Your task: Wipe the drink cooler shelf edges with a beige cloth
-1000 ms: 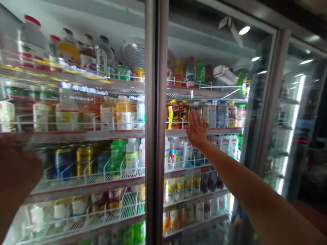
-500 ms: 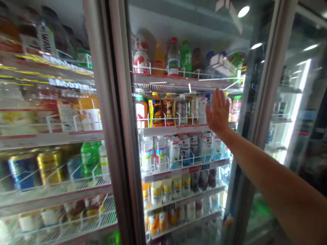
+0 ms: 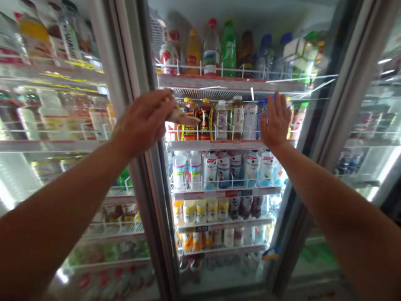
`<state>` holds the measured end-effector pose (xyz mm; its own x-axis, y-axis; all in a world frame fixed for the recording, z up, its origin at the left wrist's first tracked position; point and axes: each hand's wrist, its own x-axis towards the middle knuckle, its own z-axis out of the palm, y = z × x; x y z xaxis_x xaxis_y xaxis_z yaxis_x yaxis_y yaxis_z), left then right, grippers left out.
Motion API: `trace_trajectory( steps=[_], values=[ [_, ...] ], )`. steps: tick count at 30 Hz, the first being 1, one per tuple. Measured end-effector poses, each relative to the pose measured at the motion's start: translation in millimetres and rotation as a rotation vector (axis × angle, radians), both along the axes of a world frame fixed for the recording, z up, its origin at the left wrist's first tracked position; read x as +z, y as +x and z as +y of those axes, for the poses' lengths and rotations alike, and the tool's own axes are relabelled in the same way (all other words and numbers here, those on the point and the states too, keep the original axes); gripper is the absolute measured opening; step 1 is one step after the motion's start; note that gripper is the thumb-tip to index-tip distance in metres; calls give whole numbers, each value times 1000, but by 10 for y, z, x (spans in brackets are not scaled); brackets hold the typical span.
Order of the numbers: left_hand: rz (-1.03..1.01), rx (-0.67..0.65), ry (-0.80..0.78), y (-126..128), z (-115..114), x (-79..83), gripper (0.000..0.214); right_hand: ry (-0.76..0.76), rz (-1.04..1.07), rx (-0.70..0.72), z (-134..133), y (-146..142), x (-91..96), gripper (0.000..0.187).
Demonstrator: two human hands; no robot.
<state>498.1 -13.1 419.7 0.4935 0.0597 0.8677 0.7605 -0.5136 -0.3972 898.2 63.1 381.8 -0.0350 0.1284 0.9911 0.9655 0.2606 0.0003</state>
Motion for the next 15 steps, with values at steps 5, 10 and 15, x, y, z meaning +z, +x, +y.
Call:
trace_trajectory(
  steps=[5, 10, 15],
  values=[
    [49, 133, 128, 554, 469, -58, 57, 11, -154, 20, 14, 289, 113, 57],
    [-237, 122, 166, 694, 701, -183, 68, 57, -201, 67, 95, 506, 217, 57],
    [-501, 216, 218, 635, 680, -281, 72, 63, -178, 125, 162, 534, 177, 59]
  ],
)
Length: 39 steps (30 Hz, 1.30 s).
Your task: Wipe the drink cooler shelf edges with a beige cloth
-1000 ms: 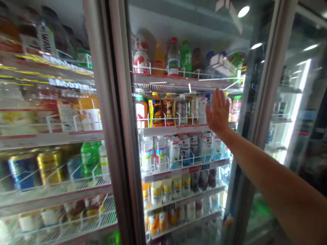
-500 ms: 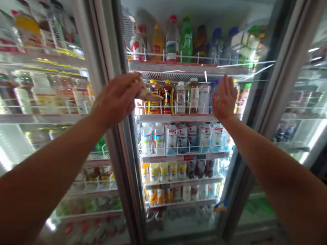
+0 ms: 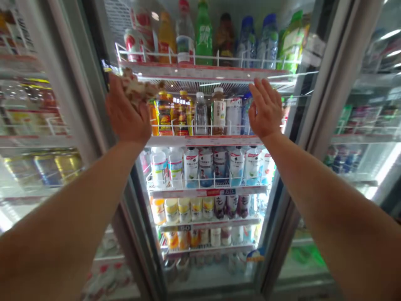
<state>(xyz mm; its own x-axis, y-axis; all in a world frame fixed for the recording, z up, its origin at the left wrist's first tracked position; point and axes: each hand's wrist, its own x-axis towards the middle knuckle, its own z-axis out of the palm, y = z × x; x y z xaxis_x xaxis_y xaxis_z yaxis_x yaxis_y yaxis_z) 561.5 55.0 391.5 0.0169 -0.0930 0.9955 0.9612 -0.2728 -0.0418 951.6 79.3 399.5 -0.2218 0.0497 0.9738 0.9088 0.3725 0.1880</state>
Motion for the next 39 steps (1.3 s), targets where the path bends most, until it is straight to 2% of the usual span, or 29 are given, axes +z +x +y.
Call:
trace_trajectory(
  steps=[5, 8, 11, 14, 15, 17, 19, 22, 25, 30, 34, 36, 39],
  values=[
    [-124, 134, 59, -152, 123, 12, 58, -37, 25, 23, 102, 37, 13, 58],
    [-145, 237, 43, -338, 318, 100, 54, -74, 38, -5, 79, 33, 35, 56],
    [-67, 255, 11, -519, 568, 230, 48, -79, 33, -36, 15, 8, 50, 55],
    [-5, 257, 169, -490, 703, 365, 49, -71, 29, -48, -22, -13, 53, 56],
    [41, 236, 227, -415, 696, 401, 51, -73, 32, -50, -26, -17, 51, 58],
    [214, 179, 219, -195, 601, 443, 54, -83, 38, -47, -27, -23, 43, 60],
    [445, 97, 81, 44, 443, 440, 60, -84, 62, -42, -24, -27, 35, 60],
    [602, 0, -96, 269, 244, 375, 60, -93, 89, -35, -19, -30, 35, 62],
    [565, -6, -90, 287, 230, 323, 64, -126, 52, -2, -10, -36, 52, 63],
    [242, 6, 45, 216, 407, 306, 70, -152, 128, 36, 28, -130, 52, 64],
    [73, -17, -5, 301, 296, 260, 65, -107, 233, 83, 71, -257, -16, 62],
    [101, -19, -86, 373, 163, 232, 63, -82, 256, 62, 95, -290, -55, 60],
    [344, -14, -241, 452, -2, 211, 62, -72, 236, 29, 129, -288, -94, 60]
  ],
)
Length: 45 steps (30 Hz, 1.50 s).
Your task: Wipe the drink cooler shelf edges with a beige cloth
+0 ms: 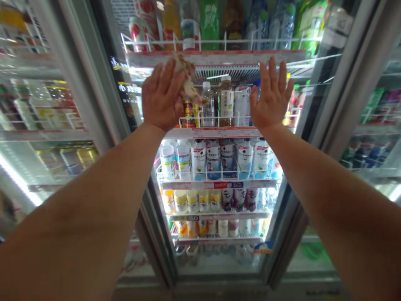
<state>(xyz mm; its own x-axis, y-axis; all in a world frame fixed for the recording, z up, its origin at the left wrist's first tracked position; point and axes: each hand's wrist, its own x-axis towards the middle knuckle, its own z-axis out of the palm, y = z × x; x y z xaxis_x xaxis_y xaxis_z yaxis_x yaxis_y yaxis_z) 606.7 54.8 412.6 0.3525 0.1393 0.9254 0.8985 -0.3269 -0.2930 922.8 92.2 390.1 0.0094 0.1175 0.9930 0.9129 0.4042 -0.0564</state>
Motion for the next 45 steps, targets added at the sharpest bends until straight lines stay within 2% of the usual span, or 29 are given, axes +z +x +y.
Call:
trace_trajectory(
  steps=[2, 4, 6, 8, 10, 11, 13, 16, 18, 20, 23, 24, 25, 28, 30, 33, 35, 36, 39, 40, 42, 45],
  values=[
    [134, -3, -68, 3, -23, 3, 58, -7, -30, -4, 0, 14, -13, 61],
    [122, -3, -46, -38, 46, 13, 55, -16, -58, -11, -35, 19, -22, 61],
    [-53, 10, 76, -107, 186, 27, 56, -16, -87, -24, -103, 12, -31, 61],
    [-327, 41, 230, -172, 338, 39, 59, -19, -166, -30, -180, 0, -38, 59],
    [-548, 67, 301, -203, 424, 43, 62, -42, -304, -4, -235, -10, -43, 57],
    [-593, 72, 303, -201, 425, 39, 64, -52, -354, 10, -248, -12, -45, 56],
    [-510, 72, 270, -164, 346, 20, 65, -63, -368, 26, -250, -15, -48, 55],
    [-112, 49, 138, -84, 137, -20, 60, -57, -294, 31, -232, -17, -55, 56],
    [44, 36, 78, -65, 61, -34, 55, -42, -299, 49, -232, -19, -57, 55],
    [-37, 75, 120, -87, 82, -29, 58, -34, -302, 49, -238, -19, -56, 56],
    [-433, 168, 279, -136, 186, -6, 62, -72, -288, 41, -239, -16, -49, 56],
    [-491, 168, 303, -141, 201, -1, 60, -79, -286, 34, -236, -14, -48, 56],
    [-441, 147, 291, -138, 200, 0, 57, -75, -288, 25, -233, -12, -48, 56],
    [65, 69, 143, -121, 152, -2, 51, -26, -308, -4, -229, -9, -51, 57],
    [221, 53, 152, -141, 166, 8, 51, 1, -314, -12, -230, -9, -54, 57],
    [-17, 58, 386, -216, 274, 41, 50, 12, -313, -16, -226, -10, -57, 57],
    [-149, 66, 434, -234, 306, 53, 48, 1, -302, -2, -215, -11, -56, 58],
    [-112, 55, 393, -221, 289, 50, 48, -8, -290, 12, -207, -12, -55, 58],
    [227, -5, 124, -122, 140, 3, 48, -38, -267, 56, -191, -13, -51, 57],
    [270, -3, 64, -89, 88, -18, 48, -44, -266, 69, -190, -13, -50, 57],
    [173, 25, 35, -56, 25, -55, 50, -53, -268, 87, -195, -13, -52, 56],
    [-208, 64, 138, -84, 37, -79, 56, -65, -265, 81, -205, -10, -62, 56]
  ],
)
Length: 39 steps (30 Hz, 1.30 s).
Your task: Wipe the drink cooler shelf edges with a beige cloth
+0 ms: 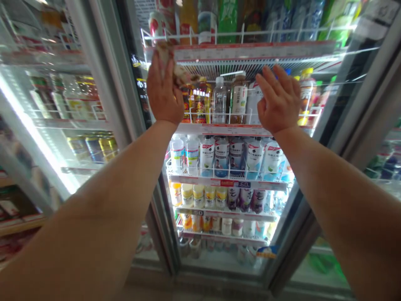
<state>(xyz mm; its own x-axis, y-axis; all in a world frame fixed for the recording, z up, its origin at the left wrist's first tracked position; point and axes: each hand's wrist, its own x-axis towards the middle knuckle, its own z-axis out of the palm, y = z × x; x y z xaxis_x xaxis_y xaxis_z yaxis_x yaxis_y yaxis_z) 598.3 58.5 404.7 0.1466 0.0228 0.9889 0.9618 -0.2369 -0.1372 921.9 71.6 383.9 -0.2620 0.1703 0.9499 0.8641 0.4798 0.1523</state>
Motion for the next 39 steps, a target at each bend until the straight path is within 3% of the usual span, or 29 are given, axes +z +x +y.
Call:
trace_trajectory(
  steps=[2, 6, 12, 14, 18, 20, 24, 30, 35, 39],
  values=[
    [-10, -29, 3, -30, 29, -3, 57, 13, -2, -22, -2, 2, -8, 57],
    [411, -120, -162, -40, 39, -34, 53, 76, -31, -63, 1, 4, -14, 57],
    [166, -104, -35, -68, 57, -120, 69, 117, -41, -76, -6, 6, -11, 55],
    [265, -84, -88, -70, 57, -121, 69, 124, -43, -72, -7, 5, -11, 55],
    [556, -123, -153, -48, 32, -125, 50, 142, -44, -61, 0, 4, -10, 55],
    [485, -108, -74, -47, 27, -146, 47, 137, -41, -52, -1, 4, -9, 54],
    [74, -69, 105, -73, 43, -193, 53, 98, -31, -20, -28, 5, -10, 56],
    [349, -54, -94, -61, 56, -211, 56, 97, -38, -27, -22, 4, -7, 55],
    [57, -103, 36, -96, 87, -222, 61, 167, -58, -22, 20, 6, -4, 54],
    [321, -84, -134, -94, 80, -208, 56, 147, -66, -17, 23, 19, -4, 53]
  ],
)
